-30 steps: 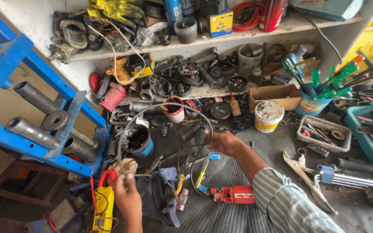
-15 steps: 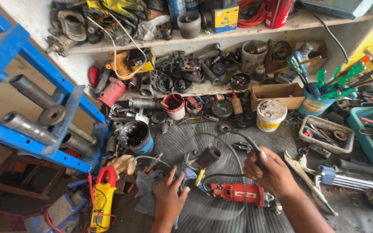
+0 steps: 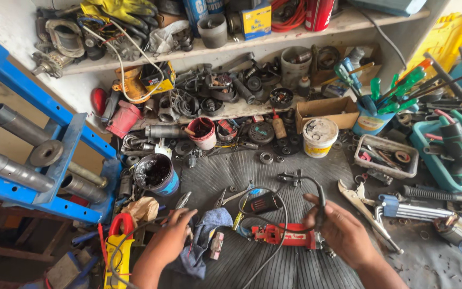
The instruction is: The person cleans a red and black electrical component with a cloth, then uses a screwdriver and a cordless drill to remove and reinsert screws. They handle small parts and tools on a cluttered workbench, repeatedly adjusting the component and tools throughout the clip.
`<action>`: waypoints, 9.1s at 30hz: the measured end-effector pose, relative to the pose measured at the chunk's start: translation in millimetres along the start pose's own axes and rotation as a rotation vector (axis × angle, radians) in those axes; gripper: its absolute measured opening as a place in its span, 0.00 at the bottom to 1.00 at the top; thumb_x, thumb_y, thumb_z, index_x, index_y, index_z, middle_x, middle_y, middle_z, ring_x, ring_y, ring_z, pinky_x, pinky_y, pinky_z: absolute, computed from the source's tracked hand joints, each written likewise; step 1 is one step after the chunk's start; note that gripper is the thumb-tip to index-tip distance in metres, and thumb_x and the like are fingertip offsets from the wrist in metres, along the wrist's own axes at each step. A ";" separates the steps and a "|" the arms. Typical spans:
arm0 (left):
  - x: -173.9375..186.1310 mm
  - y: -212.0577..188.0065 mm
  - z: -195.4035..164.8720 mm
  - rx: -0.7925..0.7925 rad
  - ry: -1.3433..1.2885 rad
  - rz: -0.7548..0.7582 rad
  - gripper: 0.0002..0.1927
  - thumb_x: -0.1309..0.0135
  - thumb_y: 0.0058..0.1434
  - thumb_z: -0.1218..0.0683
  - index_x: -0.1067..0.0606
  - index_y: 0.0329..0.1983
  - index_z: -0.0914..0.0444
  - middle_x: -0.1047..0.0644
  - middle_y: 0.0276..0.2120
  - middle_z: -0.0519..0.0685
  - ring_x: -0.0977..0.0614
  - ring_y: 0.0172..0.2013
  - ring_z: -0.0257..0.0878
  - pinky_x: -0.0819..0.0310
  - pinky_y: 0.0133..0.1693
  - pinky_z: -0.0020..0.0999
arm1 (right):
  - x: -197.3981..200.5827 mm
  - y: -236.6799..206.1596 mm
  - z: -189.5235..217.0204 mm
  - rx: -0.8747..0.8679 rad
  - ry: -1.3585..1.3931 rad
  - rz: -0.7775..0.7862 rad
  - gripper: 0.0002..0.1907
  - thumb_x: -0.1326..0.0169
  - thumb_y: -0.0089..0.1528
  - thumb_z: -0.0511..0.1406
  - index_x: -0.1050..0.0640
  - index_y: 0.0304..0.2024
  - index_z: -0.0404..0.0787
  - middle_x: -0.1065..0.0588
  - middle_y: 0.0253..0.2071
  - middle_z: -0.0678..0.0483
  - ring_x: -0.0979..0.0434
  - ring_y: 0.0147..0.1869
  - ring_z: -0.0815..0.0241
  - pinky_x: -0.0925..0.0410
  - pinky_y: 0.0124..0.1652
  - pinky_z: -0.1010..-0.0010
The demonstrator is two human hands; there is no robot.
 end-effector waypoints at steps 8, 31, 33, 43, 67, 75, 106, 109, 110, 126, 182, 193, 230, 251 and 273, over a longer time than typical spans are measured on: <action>-104.3 -57.6 -42.0 0.195 -0.172 1.115 0.27 0.43 0.57 0.56 0.31 0.61 0.52 0.22 0.45 0.57 0.19 0.50 0.48 0.31 0.51 0.40 | -21.8 3.0 2.7 -0.060 -0.232 -0.083 0.26 0.53 0.65 0.34 0.34 0.65 0.33 0.21 0.54 0.38 0.21 0.58 0.47 0.31 0.59 0.55; -129.2 -23.9 -173.4 -0.146 -0.753 0.438 0.13 0.41 0.69 0.53 0.23 0.51 0.66 0.20 0.41 0.54 0.16 0.45 0.47 0.22 0.46 0.41 | -2.6 22.3 22.3 0.101 -1.627 -0.167 0.38 0.38 0.49 0.28 0.28 0.63 0.48 0.28 0.61 0.47 0.24 0.59 0.44 0.30 0.56 0.60; -101.0 -25.1 -176.8 -0.118 -0.970 0.506 0.11 0.43 0.71 0.56 0.23 0.53 0.67 0.19 0.38 0.54 0.15 0.42 0.42 0.22 0.46 0.37 | -22.7 20.0 22.8 0.195 -1.575 0.024 0.40 0.35 0.48 0.29 0.28 0.64 0.49 0.36 0.69 0.45 0.34 0.67 0.42 0.36 0.60 0.57; 38.9 -33.0 -150.2 -0.509 -1.460 0.253 0.11 0.47 0.75 0.63 0.26 0.59 0.69 0.23 0.39 0.52 0.18 0.39 0.38 0.22 0.44 0.35 | -107.0 18.8 35.8 0.702 -1.420 0.212 0.12 0.42 0.54 0.29 0.24 0.41 0.42 0.23 0.53 0.51 0.28 0.71 0.46 0.47 0.75 0.46; 48.3 -50.3 -109.3 -0.402 -1.269 0.513 0.15 0.51 0.72 0.61 0.26 0.61 0.66 0.22 0.43 0.53 0.18 0.43 0.39 0.20 0.47 0.36 | -139.1 17.9 21.9 0.601 -0.846 0.183 0.62 0.27 0.51 0.42 0.54 0.76 0.37 0.50 0.79 0.40 0.56 0.84 0.46 0.58 0.75 0.50; 94.8 -62.9 -88.0 -0.391 -1.348 0.324 0.16 0.52 0.71 0.61 0.26 0.62 0.65 0.21 0.44 0.53 0.17 0.45 0.40 0.19 0.48 0.36 | -192.5 -10.8 42.6 1.011 -1.034 0.523 0.29 0.33 0.61 0.47 0.31 0.58 0.48 0.35 0.64 0.51 0.40 0.77 0.50 0.47 0.74 0.50; 40.8 43.0 -218.0 -0.045 -0.576 0.014 0.20 0.38 0.61 0.47 0.27 0.47 0.64 0.20 0.34 0.51 0.15 0.35 0.44 0.22 0.39 0.38 | -187.0 5.6 67.2 0.025 -0.405 0.191 0.24 0.52 0.68 0.33 0.33 0.67 0.37 0.22 0.38 0.55 0.27 0.34 0.68 0.33 0.34 0.78; 48.6 47.4 -222.7 0.045 -0.522 0.142 0.16 0.37 0.60 0.46 0.25 0.36 0.63 0.20 0.26 0.49 0.15 0.28 0.44 0.23 0.32 0.39 | -214.1 -11.4 106.5 0.671 -0.946 0.354 0.18 0.50 0.71 0.33 0.28 0.62 0.32 0.17 0.49 0.52 0.27 0.49 0.60 0.35 0.52 0.71; 48.7 47.7 -224.3 0.056 -0.451 0.183 0.18 0.35 0.59 0.45 0.25 0.33 0.63 0.22 0.23 0.50 0.17 0.26 0.46 0.25 0.30 0.41 | -208.8 -5.3 102.4 0.461 -0.857 0.308 0.18 0.49 0.70 0.33 0.26 0.62 0.34 0.16 0.50 0.52 0.24 0.46 0.61 0.32 0.46 0.71; 83.6 30.8 -222.4 -0.219 -0.584 -0.236 0.07 0.45 0.67 0.55 0.22 0.43 0.62 0.17 0.38 0.50 0.14 0.37 0.41 0.20 0.38 0.34 | -252.1 -24.5 130.5 0.738 -1.100 0.587 0.46 0.40 0.63 0.49 0.46 0.72 0.32 0.35 0.70 0.36 0.31 0.72 0.40 0.39 0.68 0.55; 7.0 68.2 -223.4 -0.168 -1.803 0.398 0.52 0.34 0.54 0.54 0.55 0.73 0.58 0.29 0.52 0.55 0.22 0.53 0.41 0.23 0.57 0.39 | -29.0 -42.5 -70.1 0.131 -0.621 0.316 0.48 0.34 0.53 0.28 0.42 0.73 0.37 0.30 0.60 0.42 0.28 0.64 0.51 0.35 0.60 0.62; 10.2 62.2 -218.3 -0.361 -1.400 0.343 0.57 0.33 0.57 0.55 0.60 0.79 0.59 0.30 0.49 0.50 0.24 0.58 0.42 0.46 0.80 0.47 | -19.6 -35.6 -76.7 -0.021 -0.604 0.398 0.58 0.34 0.52 0.40 0.54 0.76 0.40 0.30 0.64 0.47 0.27 0.65 0.59 0.32 0.62 0.66; -37.8 41.2 -231.2 -0.062 -1.318 0.157 0.40 0.39 0.61 0.50 0.42 0.69 0.70 0.24 0.42 0.50 0.19 0.47 0.37 0.25 0.60 0.38 | -33.7 -40.1 -64.0 0.321 -1.021 0.436 0.39 0.27 0.50 0.48 0.27 0.54 0.32 0.22 0.48 0.43 0.19 0.51 0.47 0.27 0.51 0.58; -89.6 30.6 -214.8 -0.195 -1.376 0.121 0.23 0.35 0.53 0.57 0.30 0.49 0.65 0.20 0.40 0.52 0.18 0.43 0.38 0.22 0.50 0.36 | -34.7 -44.9 -75.1 0.355 -1.043 -0.002 0.38 0.29 0.43 0.40 0.26 0.54 0.37 0.20 0.44 0.46 0.17 0.49 0.50 0.27 0.50 0.62; -138.7 -13.9 -229.3 -0.369 -1.018 0.269 0.22 0.39 0.63 0.47 0.28 0.57 0.60 0.25 0.49 0.49 0.21 0.54 0.44 0.28 0.56 0.38 | -75.1 -95.4 -5.5 0.582 -0.723 0.356 0.27 0.50 0.69 0.54 0.24 0.41 0.35 0.22 0.41 0.45 0.17 0.50 0.48 0.26 0.52 0.55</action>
Point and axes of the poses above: each hand's wrist, its own y-axis towards the middle knuckle, its own x-axis out of the back of the hand, z = x × y, the point moved 6 cm from there along y, towards the middle knuckle
